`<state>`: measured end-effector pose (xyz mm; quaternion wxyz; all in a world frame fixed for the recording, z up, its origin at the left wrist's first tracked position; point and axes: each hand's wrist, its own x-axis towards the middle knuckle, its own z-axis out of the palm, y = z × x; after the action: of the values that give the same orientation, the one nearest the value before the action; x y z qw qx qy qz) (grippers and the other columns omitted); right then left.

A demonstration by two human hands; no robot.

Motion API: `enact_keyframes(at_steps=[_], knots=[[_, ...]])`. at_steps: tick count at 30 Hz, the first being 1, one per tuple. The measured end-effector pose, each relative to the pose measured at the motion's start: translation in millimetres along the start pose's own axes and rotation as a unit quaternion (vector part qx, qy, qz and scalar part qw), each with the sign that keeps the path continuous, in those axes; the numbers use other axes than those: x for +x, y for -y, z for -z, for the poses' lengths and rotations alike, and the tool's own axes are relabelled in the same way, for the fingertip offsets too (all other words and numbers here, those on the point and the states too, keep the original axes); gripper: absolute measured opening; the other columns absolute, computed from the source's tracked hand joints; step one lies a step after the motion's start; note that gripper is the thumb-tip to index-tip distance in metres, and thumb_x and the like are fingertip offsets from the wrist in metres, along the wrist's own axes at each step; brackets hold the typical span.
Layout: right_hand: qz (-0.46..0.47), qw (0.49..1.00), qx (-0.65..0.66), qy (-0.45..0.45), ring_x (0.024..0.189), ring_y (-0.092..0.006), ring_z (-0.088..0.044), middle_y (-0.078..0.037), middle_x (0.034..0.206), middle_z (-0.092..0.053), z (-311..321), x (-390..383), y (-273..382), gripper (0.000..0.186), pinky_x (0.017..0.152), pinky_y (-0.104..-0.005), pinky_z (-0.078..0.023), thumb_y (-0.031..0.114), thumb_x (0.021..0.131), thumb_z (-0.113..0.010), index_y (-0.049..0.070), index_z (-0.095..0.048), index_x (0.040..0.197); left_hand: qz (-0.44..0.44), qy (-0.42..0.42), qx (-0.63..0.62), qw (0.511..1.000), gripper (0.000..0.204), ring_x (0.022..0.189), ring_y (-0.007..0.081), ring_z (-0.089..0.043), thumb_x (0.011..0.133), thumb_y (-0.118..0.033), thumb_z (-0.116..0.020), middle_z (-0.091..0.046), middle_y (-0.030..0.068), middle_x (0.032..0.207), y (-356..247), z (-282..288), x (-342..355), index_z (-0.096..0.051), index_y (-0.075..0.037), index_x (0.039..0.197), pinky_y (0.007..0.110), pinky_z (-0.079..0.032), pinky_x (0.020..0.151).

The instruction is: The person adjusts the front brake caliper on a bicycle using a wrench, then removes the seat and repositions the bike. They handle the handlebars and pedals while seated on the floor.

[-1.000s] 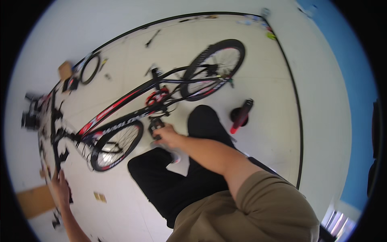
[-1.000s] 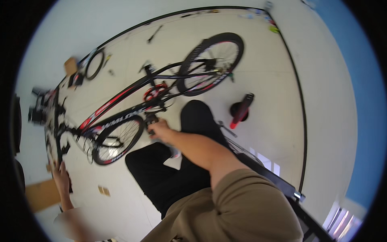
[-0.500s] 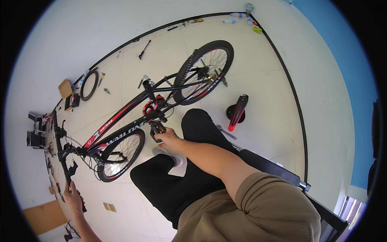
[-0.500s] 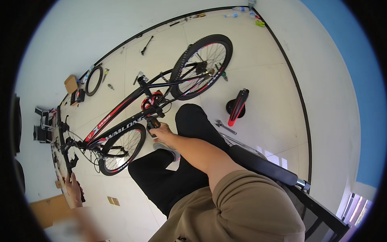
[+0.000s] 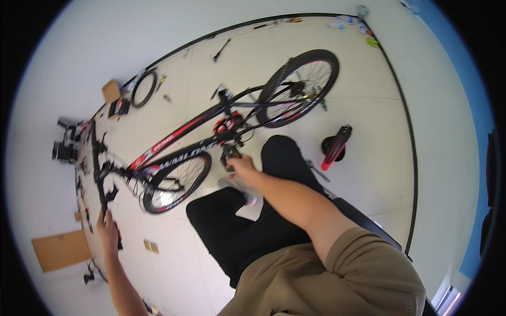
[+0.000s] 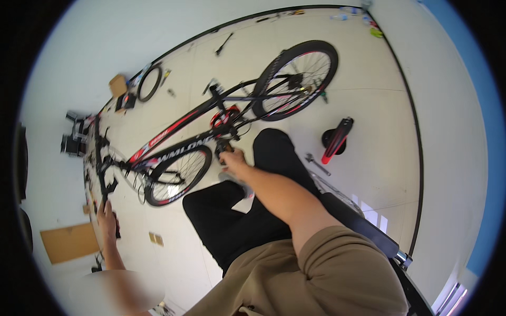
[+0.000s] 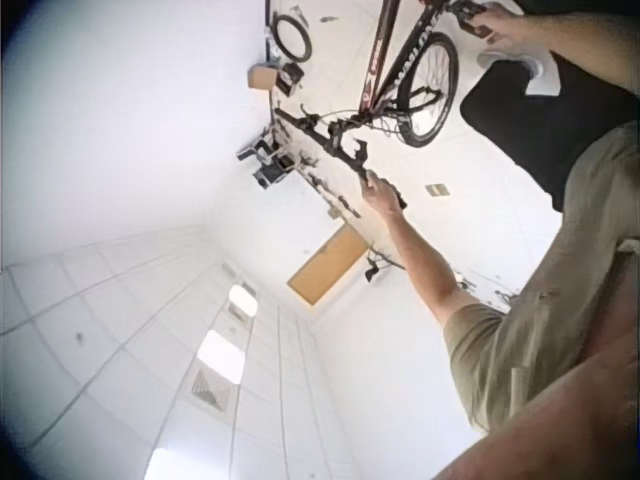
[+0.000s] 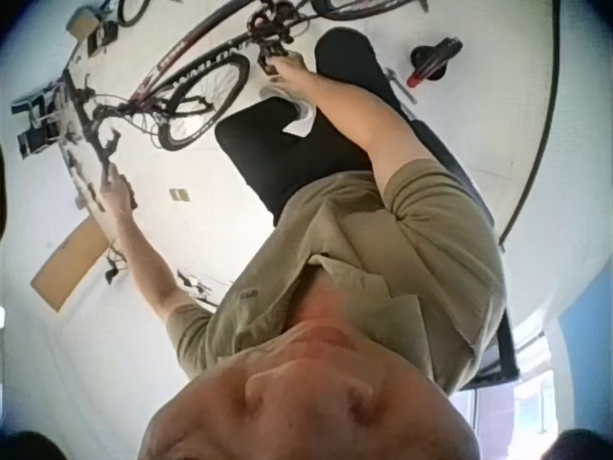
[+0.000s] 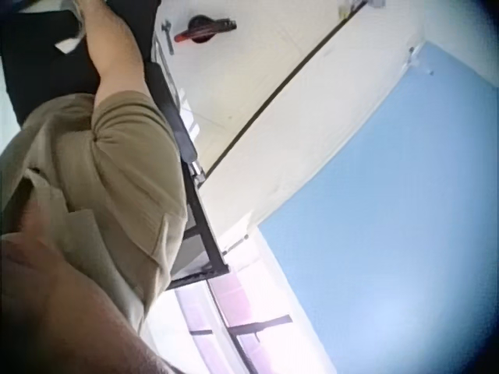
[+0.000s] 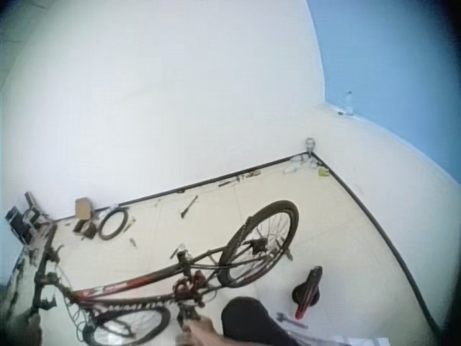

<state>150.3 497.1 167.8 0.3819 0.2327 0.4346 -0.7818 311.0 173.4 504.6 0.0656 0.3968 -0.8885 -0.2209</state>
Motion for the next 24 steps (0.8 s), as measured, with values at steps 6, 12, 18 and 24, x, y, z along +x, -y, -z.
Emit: enact_keyframes(at_steps=[6,12,18,24], knots=[[0.028,0.999,-0.012,0.009,0.084,-0.0221,-0.065,-0.008,0.093,-0.065,6,1,0,0.023,0.064,-0.0381,-0.061,0.018,0.084,-0.068,0.004,-0.062,0.101,-0.001,0.002,-0.023,1.000,0.040,0.036,0.0067,-0.040,0.101,-0.029,-0.053,-0.040,-0.0048,0.051,-15,-8,2,-0.056,-0.004,0.133,0.026,-0.034,0.033],[0.024,0.999,-0.033,0.029,0.085,-0.0248,-0.067,-0.008,0.095,-0.064,5,1,-8,0.024,0.070,-0.0386,-0.058,0.019,0.085,-0.067,0.004,-0.060,0.102,0.000,0.001,-0.041,0.999,0.041,0.037,0.0071,-0.041,0.100,-0.028,-0.054,-0.040,-0.0047,0.051,-17,-7,-3,-0.055,-0.006,0.135,0.027,-0.035,0.034],[0.017,0.996,-0.073,0.051,0.091,-0.0268,-0.068,-0.008,0.099,-0.064,13,-10,5,0.025,0.072,-0.0371,-0.057,0.020,0.088,-0.066,0.004,-0.059,0.105,-0.022,-0.019,0.015,0.999,0.048,0.040,0.0093,-0.045,0.094,-0.022,-0.063,-0.044,-0.0029,0.053,-12,-9,1,-0.054,-0.005,0.138,0.029,-0.039,0.037],[0.030,0.998,-0.045,0.038,0.086,-0.0283,-0.069,-0.010,0.097,-0.065,15,-6,6,0.026,0.069,-0.0372,-0.058,0.020,0.087,-0.068,0.003,-0.060,0.105,-0.030,-0.002,0.029,0.999,0.054,0.039,0.0086,-0.045,0.090,-0.015,-0.064,-0.046,-0.0024,0.054,-3,4,8,-0.052,-0.007,0.141,0.028,-0.037,0.036]])
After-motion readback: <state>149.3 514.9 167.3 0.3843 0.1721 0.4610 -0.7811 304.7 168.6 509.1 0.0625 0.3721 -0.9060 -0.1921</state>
